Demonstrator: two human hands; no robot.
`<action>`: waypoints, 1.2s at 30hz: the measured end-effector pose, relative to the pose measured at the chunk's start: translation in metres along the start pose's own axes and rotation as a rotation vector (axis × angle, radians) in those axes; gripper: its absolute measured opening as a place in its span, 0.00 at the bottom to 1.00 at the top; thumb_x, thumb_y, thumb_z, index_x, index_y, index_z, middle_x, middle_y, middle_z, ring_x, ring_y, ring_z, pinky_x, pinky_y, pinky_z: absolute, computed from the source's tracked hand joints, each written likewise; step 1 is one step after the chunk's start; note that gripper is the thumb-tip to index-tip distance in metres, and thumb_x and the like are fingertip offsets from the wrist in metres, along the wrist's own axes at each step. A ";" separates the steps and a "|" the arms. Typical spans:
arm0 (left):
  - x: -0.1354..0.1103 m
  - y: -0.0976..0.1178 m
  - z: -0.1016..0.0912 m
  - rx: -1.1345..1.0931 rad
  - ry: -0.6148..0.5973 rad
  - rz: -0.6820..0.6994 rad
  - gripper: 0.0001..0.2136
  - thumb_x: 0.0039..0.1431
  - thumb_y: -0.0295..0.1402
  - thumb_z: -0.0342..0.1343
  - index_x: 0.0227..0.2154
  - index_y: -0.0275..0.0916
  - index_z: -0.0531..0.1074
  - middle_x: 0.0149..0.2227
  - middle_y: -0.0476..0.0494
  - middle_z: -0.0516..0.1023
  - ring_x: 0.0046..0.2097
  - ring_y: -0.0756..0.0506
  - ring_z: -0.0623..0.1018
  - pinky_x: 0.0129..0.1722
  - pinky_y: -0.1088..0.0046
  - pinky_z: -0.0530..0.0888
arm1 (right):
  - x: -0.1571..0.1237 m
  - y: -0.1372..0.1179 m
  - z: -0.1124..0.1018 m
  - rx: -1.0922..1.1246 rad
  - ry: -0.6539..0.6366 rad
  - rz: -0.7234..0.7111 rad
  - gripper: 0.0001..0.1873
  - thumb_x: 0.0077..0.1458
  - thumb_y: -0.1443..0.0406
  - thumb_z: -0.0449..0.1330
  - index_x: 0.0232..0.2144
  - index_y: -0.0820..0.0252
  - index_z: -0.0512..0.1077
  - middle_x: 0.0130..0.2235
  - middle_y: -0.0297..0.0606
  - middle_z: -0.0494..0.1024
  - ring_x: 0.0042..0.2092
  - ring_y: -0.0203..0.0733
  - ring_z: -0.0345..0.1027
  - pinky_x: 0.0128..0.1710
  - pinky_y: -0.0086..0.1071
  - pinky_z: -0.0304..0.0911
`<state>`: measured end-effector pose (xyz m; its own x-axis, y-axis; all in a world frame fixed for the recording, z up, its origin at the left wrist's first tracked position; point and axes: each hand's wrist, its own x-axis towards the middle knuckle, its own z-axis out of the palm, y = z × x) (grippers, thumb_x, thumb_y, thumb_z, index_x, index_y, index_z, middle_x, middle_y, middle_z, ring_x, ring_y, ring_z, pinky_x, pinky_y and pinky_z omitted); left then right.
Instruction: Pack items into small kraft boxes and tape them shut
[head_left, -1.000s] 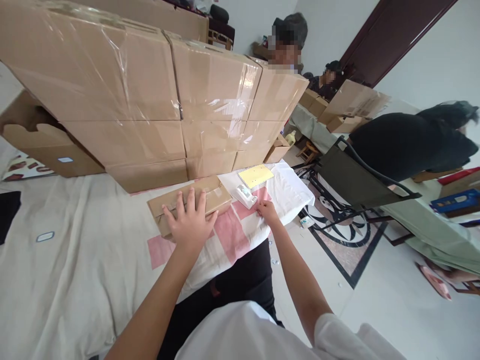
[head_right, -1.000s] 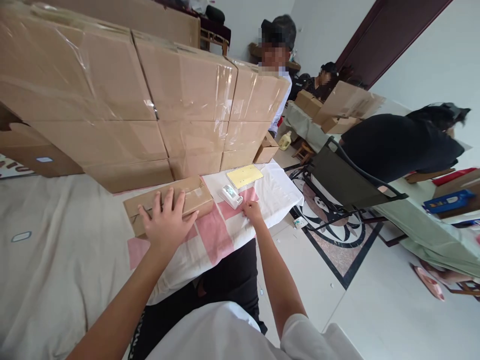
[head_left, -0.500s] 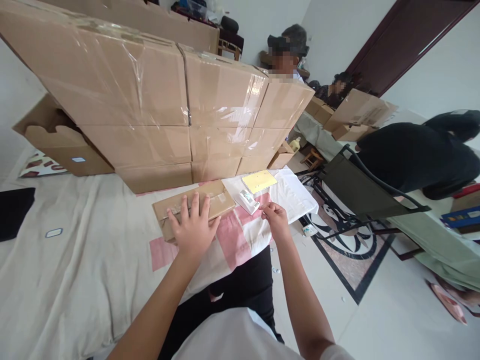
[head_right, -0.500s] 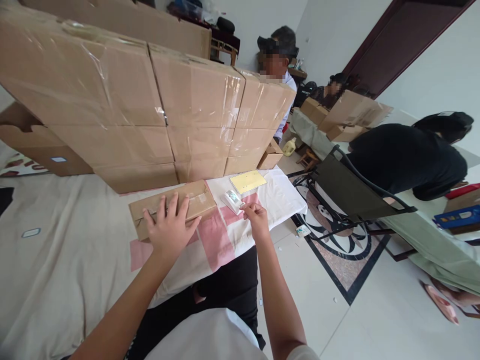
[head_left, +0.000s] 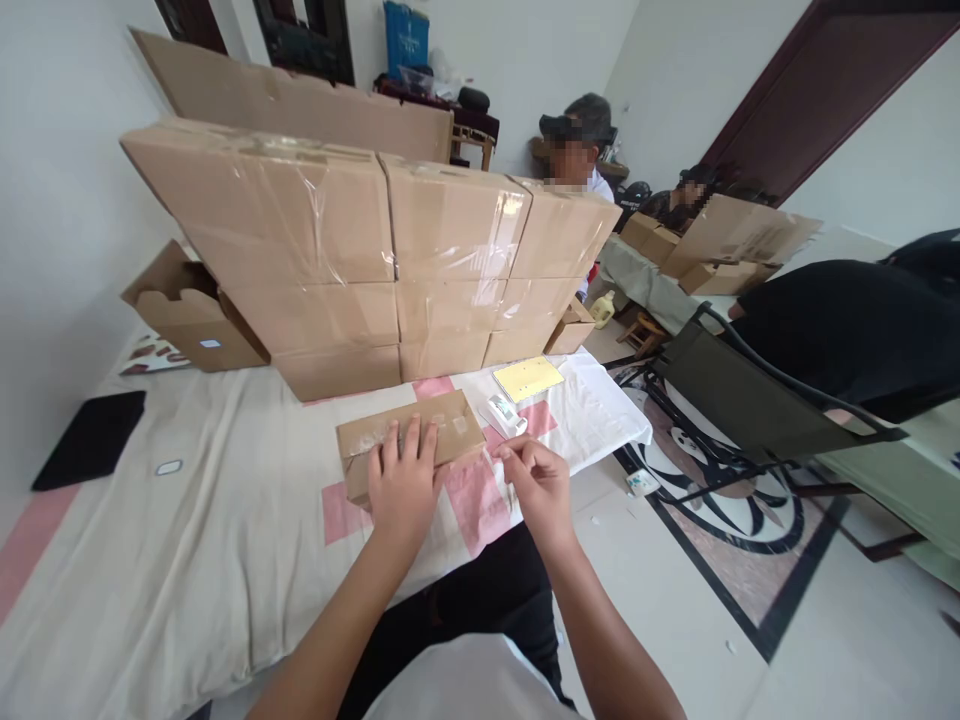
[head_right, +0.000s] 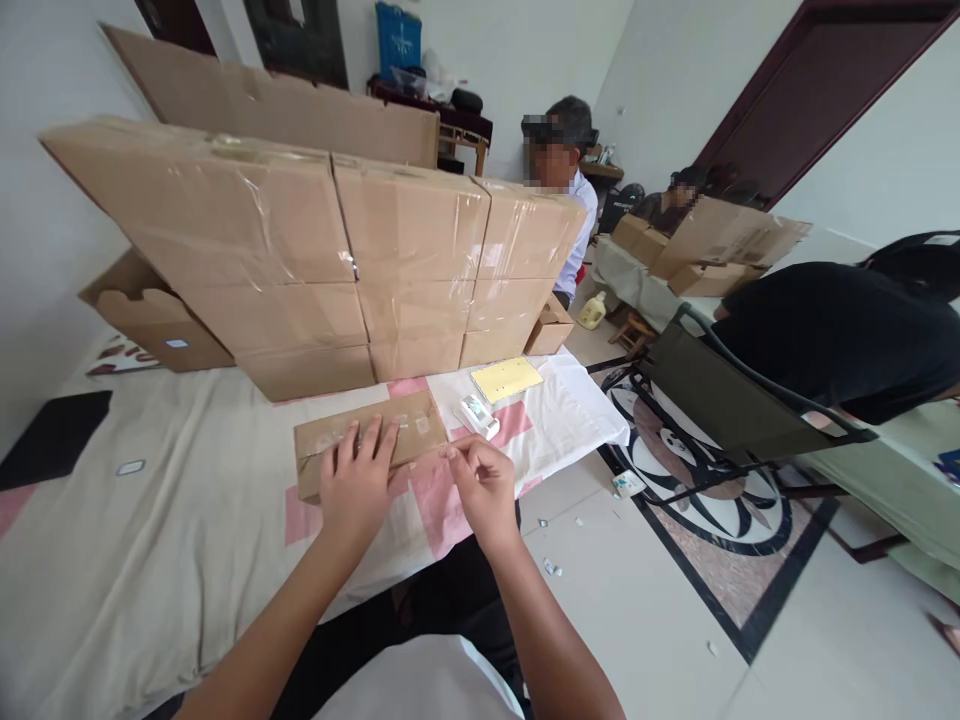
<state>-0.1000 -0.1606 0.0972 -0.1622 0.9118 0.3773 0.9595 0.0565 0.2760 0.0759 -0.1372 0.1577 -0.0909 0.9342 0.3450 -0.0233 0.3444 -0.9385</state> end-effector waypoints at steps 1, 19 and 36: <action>-0.002 0.003 -0.004 -0.025 0.025 -0.006 0.25 0.67 0.43 0.54 0.64 0.40 0.69 0.68 0.34 0.67 0.68 0.25 0.64 0.63 0.38 0.58 | -0.003 -0.001 0.001 -0.016 -0.008 -0.013 0.26 0.62 0.61 0.64 0.18 0.57 0.56 0.30 0.37 0.77 0.34 0.40 0.71 0.33 0.34 0.61; -0.040 0.006 -0.071 -0.550 0.244 0.244 0.07 0.64 0.25 0.58 0.37 0.45 0.76 0.38 0.48 0.78 0.45 0.44 0.74 0.49 0.63 0.68 | -0.039 -0.005 0.033 -0.076 -0.252 -0.342 0.22 0.64 0.73 0.58 0.22 0.57 0.52 0.31 0.34 0.78 0.30 0.34 0.70 0.29 0.28 0.62; -0.038 -0.098 -0.102 -0.620 -0.022 -0.094 0.08 0.70 0.37 0.49 0.35 0.44 0.68 0.45 0.46 0.75 0.51 0.44 0.73 0.53 0.64 0.67 | 0.046 0.037 0.067 -1.055 -0.606 -0.424 0.30 0.72 0.55 0.49 0.70 0.60 0.60 0.71 0.43 0.62 0.73 0.60 0.48 0.71 0.65 0.40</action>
<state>-0.2108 -0.2425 0.1455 -0.2286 0.9227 0.3103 0.6284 -0.1036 0.7710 0.0045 -0.0875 0.1385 -0.7113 0.6389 0.2929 0.6079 0.7685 -0.2000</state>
